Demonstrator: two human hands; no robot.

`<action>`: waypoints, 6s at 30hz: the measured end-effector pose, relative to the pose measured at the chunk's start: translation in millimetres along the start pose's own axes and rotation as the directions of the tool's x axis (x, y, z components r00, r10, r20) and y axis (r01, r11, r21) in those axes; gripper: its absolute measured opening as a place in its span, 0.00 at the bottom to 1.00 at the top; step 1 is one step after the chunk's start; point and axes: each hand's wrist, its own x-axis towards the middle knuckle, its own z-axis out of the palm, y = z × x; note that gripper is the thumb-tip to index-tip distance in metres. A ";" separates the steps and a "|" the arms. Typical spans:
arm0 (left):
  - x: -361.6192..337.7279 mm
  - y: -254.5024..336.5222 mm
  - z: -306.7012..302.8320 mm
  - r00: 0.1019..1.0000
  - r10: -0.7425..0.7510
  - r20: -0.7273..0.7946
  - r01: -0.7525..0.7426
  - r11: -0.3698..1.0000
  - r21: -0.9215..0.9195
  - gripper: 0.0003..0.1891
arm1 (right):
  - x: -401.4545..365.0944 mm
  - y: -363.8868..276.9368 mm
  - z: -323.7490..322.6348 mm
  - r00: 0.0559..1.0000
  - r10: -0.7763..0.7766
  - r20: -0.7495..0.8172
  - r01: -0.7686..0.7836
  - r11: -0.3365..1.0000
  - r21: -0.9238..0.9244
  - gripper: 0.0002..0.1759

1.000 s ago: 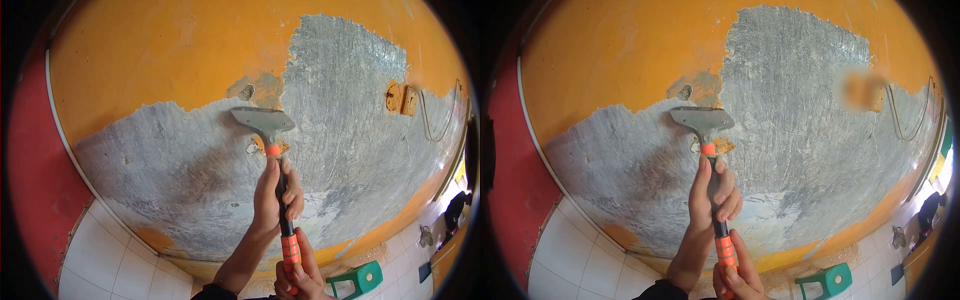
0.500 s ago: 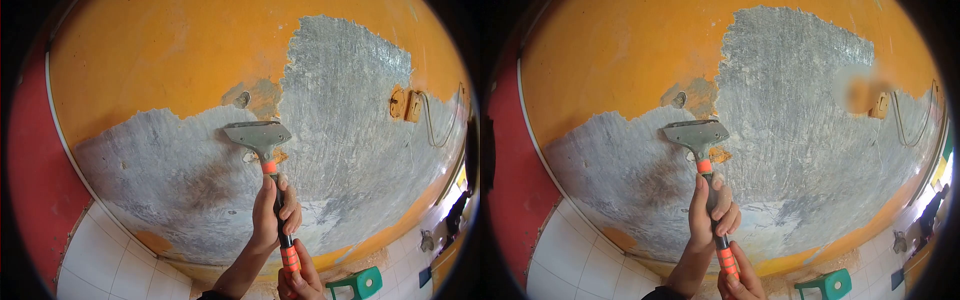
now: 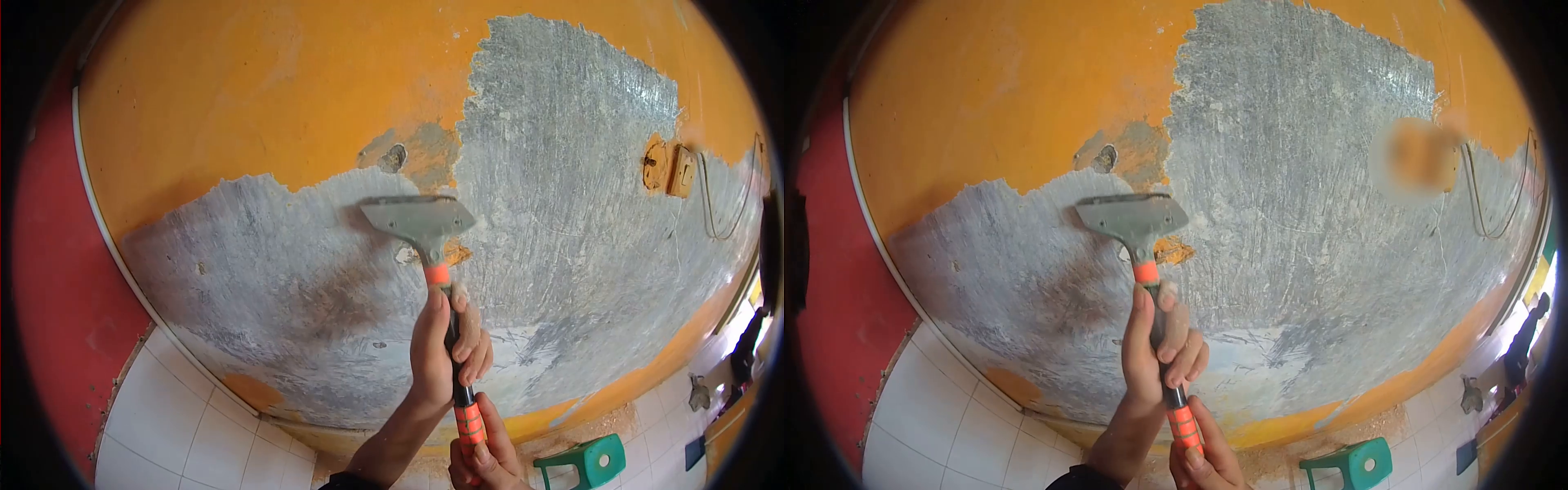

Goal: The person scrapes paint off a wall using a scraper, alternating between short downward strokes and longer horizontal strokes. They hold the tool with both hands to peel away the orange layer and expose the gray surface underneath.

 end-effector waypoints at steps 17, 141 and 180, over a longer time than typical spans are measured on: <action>3.1 2.5 20.2 0.997 -0.002 -0.071 0.006 0.998 0.055 0.16 | -3.7 -21.5 3.1 0.998 0.047 -0.051 -0.045 0.998 0.032 0.43; 56.1 49.2 71.3 0.997 0.007 0.082 -0.005 1.000 -0.019 0.14 | 23.1 -75.1 71.1 0.998 -0.065 0.003 0.063 0.975 0.215 0.45; 78.7 46.5 100.9 0.997 0.022 0.075 -0.023 1.000 0.010 0.13 | 39.6 -102.9 73.3 0.976 -0.208 0.058 0.200 0.972 0.123 0.37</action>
